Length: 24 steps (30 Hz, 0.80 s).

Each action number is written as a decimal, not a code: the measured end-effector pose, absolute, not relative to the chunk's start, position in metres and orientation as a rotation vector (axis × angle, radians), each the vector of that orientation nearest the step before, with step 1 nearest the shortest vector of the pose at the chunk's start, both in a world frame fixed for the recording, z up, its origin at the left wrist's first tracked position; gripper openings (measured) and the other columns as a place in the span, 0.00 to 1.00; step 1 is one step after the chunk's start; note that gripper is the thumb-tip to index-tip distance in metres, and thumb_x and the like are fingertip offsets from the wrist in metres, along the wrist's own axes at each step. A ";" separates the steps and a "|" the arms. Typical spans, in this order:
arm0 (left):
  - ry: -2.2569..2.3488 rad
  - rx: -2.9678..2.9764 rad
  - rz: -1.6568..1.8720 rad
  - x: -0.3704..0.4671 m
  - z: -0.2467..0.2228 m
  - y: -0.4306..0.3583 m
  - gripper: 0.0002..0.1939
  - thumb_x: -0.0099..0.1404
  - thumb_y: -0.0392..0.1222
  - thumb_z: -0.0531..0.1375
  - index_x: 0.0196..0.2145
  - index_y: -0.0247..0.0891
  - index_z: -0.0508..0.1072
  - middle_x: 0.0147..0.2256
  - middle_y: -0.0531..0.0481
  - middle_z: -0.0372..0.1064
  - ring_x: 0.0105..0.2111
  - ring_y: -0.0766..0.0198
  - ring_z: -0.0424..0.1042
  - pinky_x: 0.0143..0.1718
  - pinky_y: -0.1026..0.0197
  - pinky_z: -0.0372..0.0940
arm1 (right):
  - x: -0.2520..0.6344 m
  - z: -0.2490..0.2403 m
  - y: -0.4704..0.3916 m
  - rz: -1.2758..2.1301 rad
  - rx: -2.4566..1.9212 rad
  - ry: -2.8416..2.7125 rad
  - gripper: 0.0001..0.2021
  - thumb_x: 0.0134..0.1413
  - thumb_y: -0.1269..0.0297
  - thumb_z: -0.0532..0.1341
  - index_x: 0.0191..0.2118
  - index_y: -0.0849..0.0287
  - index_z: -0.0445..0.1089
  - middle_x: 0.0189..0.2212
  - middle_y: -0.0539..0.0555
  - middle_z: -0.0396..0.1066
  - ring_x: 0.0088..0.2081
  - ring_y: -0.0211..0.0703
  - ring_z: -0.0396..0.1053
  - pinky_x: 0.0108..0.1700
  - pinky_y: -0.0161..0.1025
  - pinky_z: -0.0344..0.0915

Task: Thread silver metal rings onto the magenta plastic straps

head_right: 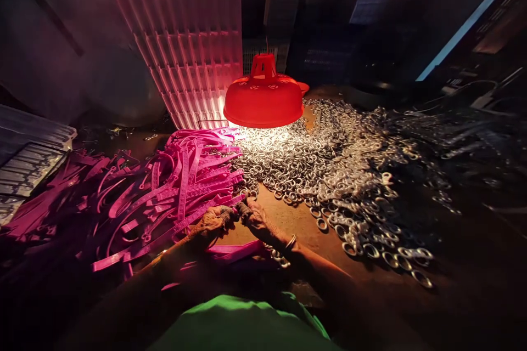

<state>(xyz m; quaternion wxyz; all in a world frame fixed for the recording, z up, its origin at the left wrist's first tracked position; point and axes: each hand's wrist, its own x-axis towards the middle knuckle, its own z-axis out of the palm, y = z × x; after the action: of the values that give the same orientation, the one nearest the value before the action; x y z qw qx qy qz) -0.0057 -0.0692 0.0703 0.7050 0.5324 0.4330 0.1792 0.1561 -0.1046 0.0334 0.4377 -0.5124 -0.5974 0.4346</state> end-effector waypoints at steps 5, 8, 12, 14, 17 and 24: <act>0.892 1.139 0.293 -0.012 0.100 -0.060 0.18 0.46 0.54 0.62 0.19 0.37 0.63 0.14 0.62 0.47 0.15 0.76 0.42 0.18 0.65 0.37 | 0.150 0.059 -0.128 1.110 -1.243 -1.716 0.10 0.61 0.59 0.48 0.38 0.58 0.62 0.28 0.50 0.64 0.26 0.36 0.57 0.26 0.32 0.60; 0.814 1.237 0.093 -0.020 0.116 -0.062 0.21 0.49 0.57 0.62 0.19 0.35 0.68 0.13 0.61 0.45 0.15 0.75 0.41 0.18 0.63 0.36 | 0.150 0.068 -0.154 1.111 -1.220 -1.938 0.12 0.59 0.64 0.52 0.48 0.61 0.58 0.26 0.48 0.65 0.24 0.33 0.54 0.26 0.33 0.54; 0.750 1.253 0.023 -0.027 0.107 -0.077 0.22 0.53 0.57 0.63 0.19 0.33 0.69 0.15 0.59 0.48 0.17 0.74 0.45 0.19 0.63 0.38 | 0.147 0.066 -0.188 0.886 -1.461 -2.074 0.18 0.55 0.69 0.56 0.51 0.60 0.53 0.25 0.49 0.70 0.22 0.34 0.54 0.24 0.36 0.43; 0.723 1.155 0.023 -0.029 0.097 -0.088 0.24 0.53 0.59 0.63 0.18 0.34 0.66 0.16 0.58 0.50 0.18 0.74 0.47 0.20 0.64 0.41 | 0.143 0.063 -0.199 0.788 -1.564 -2.066 0.16 0.54 0.72 0.54 0.48 0.58 0.55 0.25 0.50 0.71 0.21 0.35 0.55 0.24 0.37 0.41; 0.671 1.058 -0.004 -0.033 0.087 -0.103 0.28 0.54 0.64 0.61 0.19 0.35 0.63 0.17 0.57 0.52 0.18 0.73 0.51 0.20 0.64 0.44 | 0.135 0.058 -0.210 0.722 -1.569 -2.047 0.15 0.51 0.72 0.52 0.46 0.57 0.55 0.22 0.50 0.70 0.17 0.36 0.55 0.23 0.38 0.39; 0.714 1.170 0.157 -0.038 0.088 -0.128 0.29 0.54 0.66 0.61 0.22 0.33 0.67 0.20 0.54 0.57 0.22 0.71 0.55 0.25 0.65 0.53 | 0.128 0.052 -0.218 0.978 -1.511 -1.757 0.12 0.59 0.65 0.50 0.48 0.57 0.53 0.26 0.53 0.72 0.22 0.39 0.64 0.23 0.36 0.51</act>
<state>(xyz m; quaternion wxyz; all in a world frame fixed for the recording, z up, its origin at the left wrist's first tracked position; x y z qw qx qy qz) -0.0379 -0.1277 0.0882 0.7714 0.5396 0.3294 0.0722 0.1278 -0.2181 0.0523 0.3079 -0.5716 -0.6645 0.3700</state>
